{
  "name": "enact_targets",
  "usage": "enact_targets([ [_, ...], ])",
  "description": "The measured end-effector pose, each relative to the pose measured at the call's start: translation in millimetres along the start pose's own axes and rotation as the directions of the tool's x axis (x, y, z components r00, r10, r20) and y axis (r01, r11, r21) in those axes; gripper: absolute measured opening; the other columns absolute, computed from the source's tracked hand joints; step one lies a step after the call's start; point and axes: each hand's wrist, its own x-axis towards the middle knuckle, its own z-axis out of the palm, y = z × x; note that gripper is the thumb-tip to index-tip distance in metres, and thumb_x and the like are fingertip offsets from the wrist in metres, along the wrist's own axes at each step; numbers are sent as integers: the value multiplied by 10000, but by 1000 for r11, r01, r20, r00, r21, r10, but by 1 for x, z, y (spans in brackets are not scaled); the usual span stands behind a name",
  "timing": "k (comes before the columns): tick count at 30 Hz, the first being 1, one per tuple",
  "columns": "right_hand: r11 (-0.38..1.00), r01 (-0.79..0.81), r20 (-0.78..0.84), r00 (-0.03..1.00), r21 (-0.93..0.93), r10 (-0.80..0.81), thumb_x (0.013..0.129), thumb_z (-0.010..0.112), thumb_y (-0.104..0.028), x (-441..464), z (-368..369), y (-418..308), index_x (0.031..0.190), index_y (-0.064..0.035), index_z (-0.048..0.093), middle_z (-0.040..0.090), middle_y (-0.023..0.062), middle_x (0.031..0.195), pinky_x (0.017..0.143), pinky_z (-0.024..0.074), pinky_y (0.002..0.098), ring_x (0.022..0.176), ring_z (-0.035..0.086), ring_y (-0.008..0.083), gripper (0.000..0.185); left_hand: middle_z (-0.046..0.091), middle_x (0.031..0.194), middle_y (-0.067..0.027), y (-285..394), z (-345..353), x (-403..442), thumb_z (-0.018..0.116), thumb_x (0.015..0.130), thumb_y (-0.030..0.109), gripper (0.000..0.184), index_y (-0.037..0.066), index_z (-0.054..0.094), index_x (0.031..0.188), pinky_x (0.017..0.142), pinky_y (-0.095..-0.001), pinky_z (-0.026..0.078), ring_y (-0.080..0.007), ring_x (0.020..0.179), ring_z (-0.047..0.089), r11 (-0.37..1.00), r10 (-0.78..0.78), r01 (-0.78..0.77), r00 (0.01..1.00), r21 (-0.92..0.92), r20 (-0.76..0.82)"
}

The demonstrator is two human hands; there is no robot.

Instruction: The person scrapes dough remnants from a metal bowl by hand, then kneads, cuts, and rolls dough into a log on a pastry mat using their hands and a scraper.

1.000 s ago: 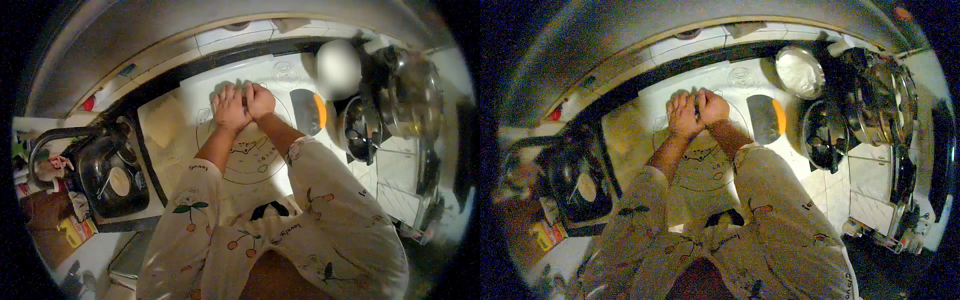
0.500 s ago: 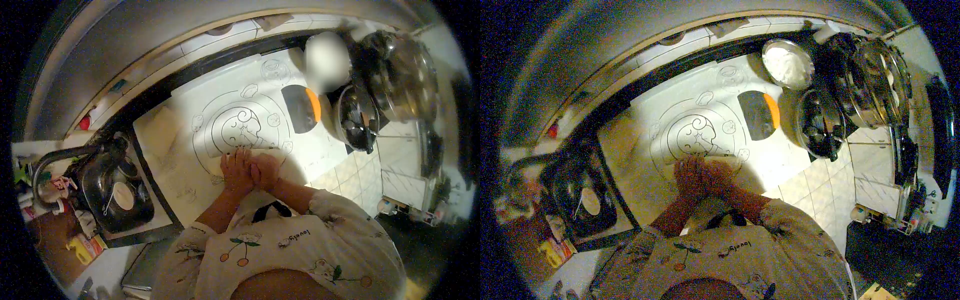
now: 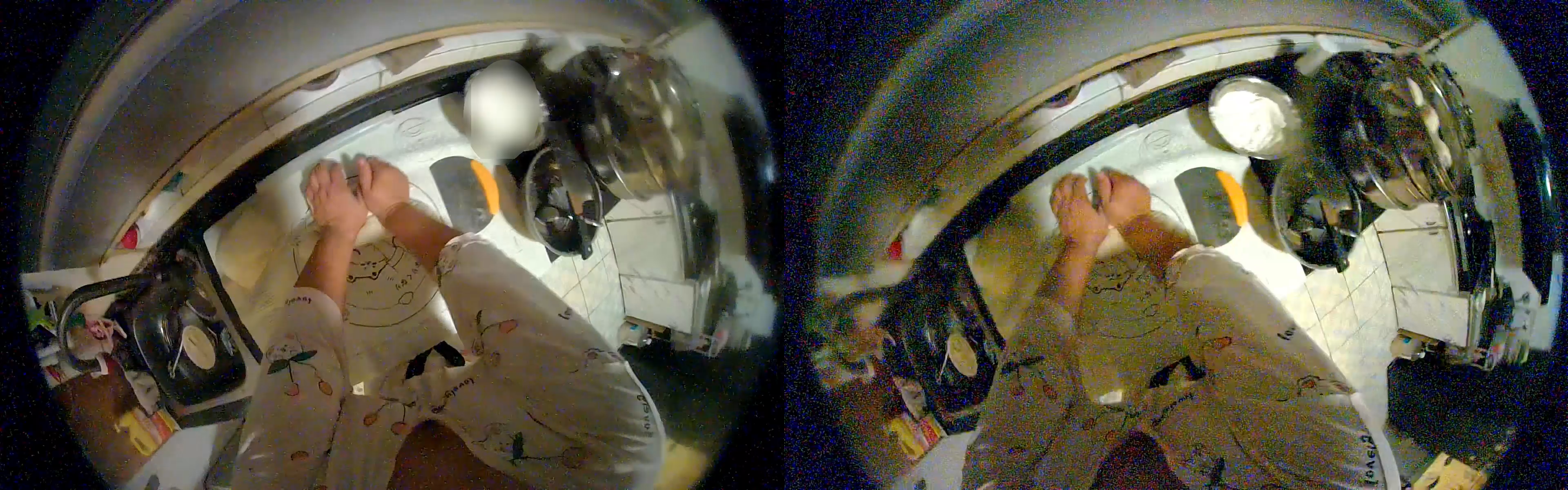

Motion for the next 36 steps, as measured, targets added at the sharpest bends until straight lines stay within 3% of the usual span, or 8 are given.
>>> enact_targets([
  [4, 995, 96, 66, 993, 29, -98, 902, 450, -336, -50, -23, -8, 846, -35, 592, 590, 192, 726, 631, 457, 445, 665, 561, 398, 337, 488, 1218, -200, -28, 20, -53, 473, 819, 423, 554, -3, 512, 1170, 1000, -452, 295, -389, 1155, 425, 972, 217, -224, 972, 69, 92],
  [6, 948, -90, 134, 990, 307, 51, 892, 424, -326, -98, -52, -24, 904, -51, 596, 613, 181, 788, 662, 487, 451, 689, 596, 364, 325, 507, 1187, -190, 18, -76, -79, 441, 835, 403, 552, 12, 492, 1222, 1011, -514, 262, -379, 1163, 426, 990, 131, -86, 845, -110, 519],
  [10, 927, -12, 95, 995, 374, -25, 908, 427, -268, -176, -53, -12, 835, -30, 580, 596, 160, 727, 634, 456, 445, 665, 571, 354, 292, 539, 1129, -175, 27, -60, -166, 421, 849, 393, 450, 39, 548, 1096, 959, -597, 246, -359, 1068, 482, 980, 200, -200, 973, -18, 119],
  [17, 924, 202, 186, 944, 325, -272, 899, 419, -221, -107, -57, -3, 789, -31, 586, 596, 178, 744, 632, 452, 457, 678, 561, 371, 276, 523, 1170, -219, 11, -12, -133, 432, 857, 389, 406, 37, 587, 988, 1011, -551, 227, -378, 1070, 483, 993, 96, -96, 995, -66, 7],
  [22, 957, 57, -88, 996, 286, -33, 870, 471, -164, -47, -25, 6, 787, -24, 589, 581, 180, 717, 613, 457, 427, 663, 555, 372, 201, 476, 1244, -247, 24, -7, -53, 490, 853, 355, 436, -1, 567, 1092, 1026, -539, 241, -409, 1179, 418, 1000, -2, -1, 989, -19, -149],
  [26, 969, -61, -116, 989, 240, 91, 866, 495, -240, -10, -8, 14, 828, -37, 591, 600, 154, 790, 686, 468, 418, 731, 575, 337, 227, 407, 1317, -253, 19, -3, 3, 565, 805, 377, 546, -30, 526, 1166, 1060, -553, 187, -398, 1291, 292, 996, -94, 94, 995, 8, -14],
  [27, 959, -28, -196, 977, 283, 86, 859, 512, -210, -12, -5, 12, 834, -26, 593, 592, 145, 772, 659, 470, 395, 689, 565, 342, 203, 405, 1321, -253, 5, 22, 3, 566, 801, 381, 545, -33, 535, 1154, 1056, -567, 179, -397, 1293, 290, 970, -111, 92, 991, -225, -72],
  [36, 872, 489, 223, 848, 24, -481, 896, 475, -282, -136, -70, 12, 1297, 46, 374, 432, 257, 1288, 998, 314, 489, 1190, 406, 411, 527, 272, 1431, -214, 37, -37, -137, 482, 817, 367, 569, 62, 448, 1295, 975, -721, 86, -445, 1332, 171, 993, 95, -78, 976, -92, 198],
])
